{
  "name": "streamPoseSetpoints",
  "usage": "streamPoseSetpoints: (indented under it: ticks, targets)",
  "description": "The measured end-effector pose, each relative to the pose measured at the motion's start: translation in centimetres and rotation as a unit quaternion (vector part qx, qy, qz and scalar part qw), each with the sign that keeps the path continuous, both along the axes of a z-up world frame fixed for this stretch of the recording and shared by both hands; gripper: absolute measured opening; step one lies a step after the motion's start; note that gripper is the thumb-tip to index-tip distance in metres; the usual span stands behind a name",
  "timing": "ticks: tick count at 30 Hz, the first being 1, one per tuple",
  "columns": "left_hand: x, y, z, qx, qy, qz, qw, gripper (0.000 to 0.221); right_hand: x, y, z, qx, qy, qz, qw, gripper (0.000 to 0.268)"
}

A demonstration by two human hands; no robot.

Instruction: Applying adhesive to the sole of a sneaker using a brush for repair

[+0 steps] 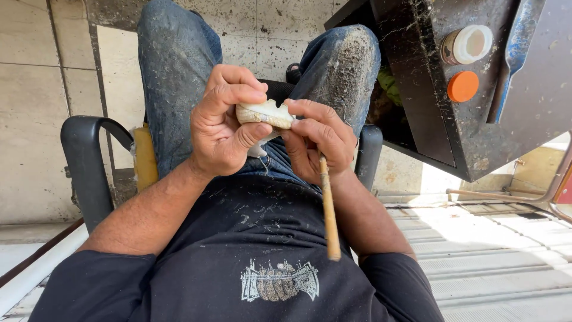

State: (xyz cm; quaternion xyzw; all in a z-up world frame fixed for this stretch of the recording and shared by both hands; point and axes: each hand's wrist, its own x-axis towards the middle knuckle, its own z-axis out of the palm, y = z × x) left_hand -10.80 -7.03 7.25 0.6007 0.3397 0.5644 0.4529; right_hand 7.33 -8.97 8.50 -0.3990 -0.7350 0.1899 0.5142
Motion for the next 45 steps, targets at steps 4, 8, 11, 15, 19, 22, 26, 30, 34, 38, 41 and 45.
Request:
streamPoseSetpoints:
  ticks: [4,8,11,15,19,22,26,30,34,38,41,45]
  targets:
    - [0.3,-0.7,-1.1,-0.005,0.001,0.002,1.000,0.031,-0.1,-0.4,-1.6,0.050,-0.056,-0.032,0.997,0.016]
    - [0.0,-0.5,-1.6,-0.008,0.023,-0.005,1.000,0.028,0.2,-0.4,-2.4,0.078,-0.113,-0.049,0.989,0.016]
    - [-0.4,-0.1,-1.8,-0.005,0.025,-0.021,0.999,0.029,0.2,-0.3,-1.9,0.020,-0.063,-0.042,0.997,0.021]
    - [-0.9,0.3,-2.2,-0.013,0.021,-0.049,0.999,0.028,1.1,0.5,-0.7,-0.115,0.054,0.055,0.990,0.010]
    - [-0.9,0.6,-2.4,-0.010,0.019,-0.065,0.998,0.027,1.1,0.6,-1.0,-0.102,0.036,0.051,0.993,0.010]
    - [-0.9,0.7,-2.3,-0.009,0.020,-0.072,0.997,0.026,0.9,0.3,-1.2,-0.065,0.007,0.026,0.997,0.013]
    - [-0.7,0.7,-2.4,-0.024,0.015,-0.089,0.996,0.026,0.8,-0.3,-2.4,-0.039,0.019,0.005,0.999,0.011]
    - [-0.6,0.9,-2.3,-0.038,0.014,-0.101,0.994,0.025,1.7,-0.4,-3.5,-0.039,0.033,0.030,0.998,0.010]
    - [-0.1,1.4,-2.1,-0.033,0.026,-0.114,0.993,0.028,2.9,0.0,-3.4,-0.065,0.021,0.076,0.995,0.017]
    - [1.1,1.4,-1.9,-0.033,0.046,-0.127,0.990,0.029,5.4,0.6,-2.0,-0.090,-0.037,0.145,0.985,0.026]
    - [2.4,1.6,-1.9,-0.021,0.045,-0.140,0.989,0.031,7.5,0.7,-0.3,-0.140,-0.137,0.171,0.966,0.032]
    - [3.6,1.8,-1.1,-0.075,0.004,-0.197,0.978,0.034,7.2,0.9,1.5,-0.135,-0.150,0.156,0.967,0.046]
